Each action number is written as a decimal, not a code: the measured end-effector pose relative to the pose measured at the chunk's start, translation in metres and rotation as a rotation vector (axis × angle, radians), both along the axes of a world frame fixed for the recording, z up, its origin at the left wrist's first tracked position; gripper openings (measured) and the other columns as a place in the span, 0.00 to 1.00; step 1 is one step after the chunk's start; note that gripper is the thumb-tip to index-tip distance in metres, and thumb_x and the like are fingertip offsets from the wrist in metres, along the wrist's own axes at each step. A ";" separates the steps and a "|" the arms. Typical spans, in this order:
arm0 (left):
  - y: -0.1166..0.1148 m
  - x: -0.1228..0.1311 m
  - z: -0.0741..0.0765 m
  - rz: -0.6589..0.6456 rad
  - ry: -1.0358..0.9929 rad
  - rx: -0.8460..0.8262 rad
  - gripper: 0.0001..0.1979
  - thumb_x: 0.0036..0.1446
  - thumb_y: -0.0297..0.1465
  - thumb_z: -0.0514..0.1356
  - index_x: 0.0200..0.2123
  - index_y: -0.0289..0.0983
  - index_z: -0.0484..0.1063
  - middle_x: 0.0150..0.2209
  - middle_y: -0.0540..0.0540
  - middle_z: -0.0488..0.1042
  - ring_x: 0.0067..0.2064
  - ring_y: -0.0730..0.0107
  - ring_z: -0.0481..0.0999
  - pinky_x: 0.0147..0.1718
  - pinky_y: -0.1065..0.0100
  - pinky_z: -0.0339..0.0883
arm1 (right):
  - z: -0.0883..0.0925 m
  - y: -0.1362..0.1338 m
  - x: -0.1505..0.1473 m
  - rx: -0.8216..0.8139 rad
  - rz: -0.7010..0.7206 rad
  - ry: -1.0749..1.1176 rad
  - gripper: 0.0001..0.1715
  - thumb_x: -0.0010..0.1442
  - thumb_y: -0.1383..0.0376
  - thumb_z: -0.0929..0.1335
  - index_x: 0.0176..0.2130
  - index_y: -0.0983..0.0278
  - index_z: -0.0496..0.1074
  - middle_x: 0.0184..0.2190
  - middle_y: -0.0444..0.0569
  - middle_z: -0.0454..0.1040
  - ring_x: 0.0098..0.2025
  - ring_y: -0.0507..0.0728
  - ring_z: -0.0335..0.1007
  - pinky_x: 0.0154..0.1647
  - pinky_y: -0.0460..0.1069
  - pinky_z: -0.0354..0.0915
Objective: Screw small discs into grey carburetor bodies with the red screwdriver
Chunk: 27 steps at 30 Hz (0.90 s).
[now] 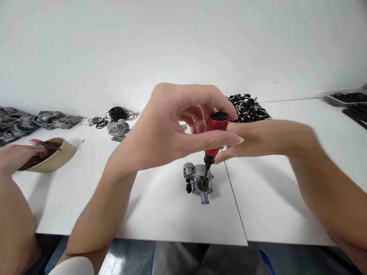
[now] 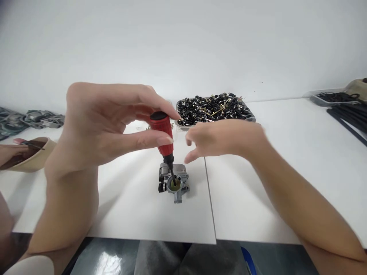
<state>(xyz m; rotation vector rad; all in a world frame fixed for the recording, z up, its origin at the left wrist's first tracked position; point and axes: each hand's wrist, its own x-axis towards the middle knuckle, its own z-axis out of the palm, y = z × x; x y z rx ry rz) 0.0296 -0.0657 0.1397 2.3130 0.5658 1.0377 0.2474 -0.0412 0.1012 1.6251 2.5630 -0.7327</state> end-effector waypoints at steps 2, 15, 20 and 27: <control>0.002 0.000 0.000 -0.049 -0.038 0.010 0.09 0.50 0.29 0.70 0.35 0.34 0.78 0.31 0.48 0.77 0.29 0.72 0.76 0.24 0.69 0.74 | -0.002 -0.001 -0.030 -0.108 0.118 -0.064 0.33 0.52 0.45 0.70 0.47 0.68 0.76 0.41 0.46 0.74 0.38 0.48 0.69 0.39 0.44 0.64; 0.004 0.003 -0.003 -0.033 -0.079 0.126 0.08 0.51 0.29 0.68 0.37 0.34 0.78 0.31 0.53 0.78 0.29 0.75 0.78 0.23 0.71 0.75 | -0.015 0.003 -0.052 -0.256 0.442 0.013 0.18 0.57 0.55 0.71 0.36 0.66 0.67 0.31 0.42 0.66 0.30 0.48 0.58 0.28 0.44 0.56; -0.002 -0.005 -0.001 -0.226 -0.074 -0.292 0.25 0.57 0.45 0.62 0.50 0.34 0.75 0.31 0.43 0.80 0.34 0.60 0.82 0.26 0.62 0.79 | -0.012 -0.001 -0.051 -0.243 0.433 -0.030 0.20 0.60 0.56 0.70 0.31 0.67 0.60 0.29 0.42 0.62 0.30 0.47 0.55 0.30 0.44 0.56; 0.010 -0.006 -0.004 -0.409 -0.133 -0.151 0.16 0.55 0.26 0.66 0.48 0.31 0.76 0.37 0.45 0.80 0.40 0.58 0.82 0.34 0.62 0.81 | -0.016 0.001 -0.049 -0.233 0.428 0.120 0.17 0.56 0.59 0.72 0.32 0.68 0.65 0.30 0.43 0.66 0.32 0.47 0.58 0.32 0.42 0.57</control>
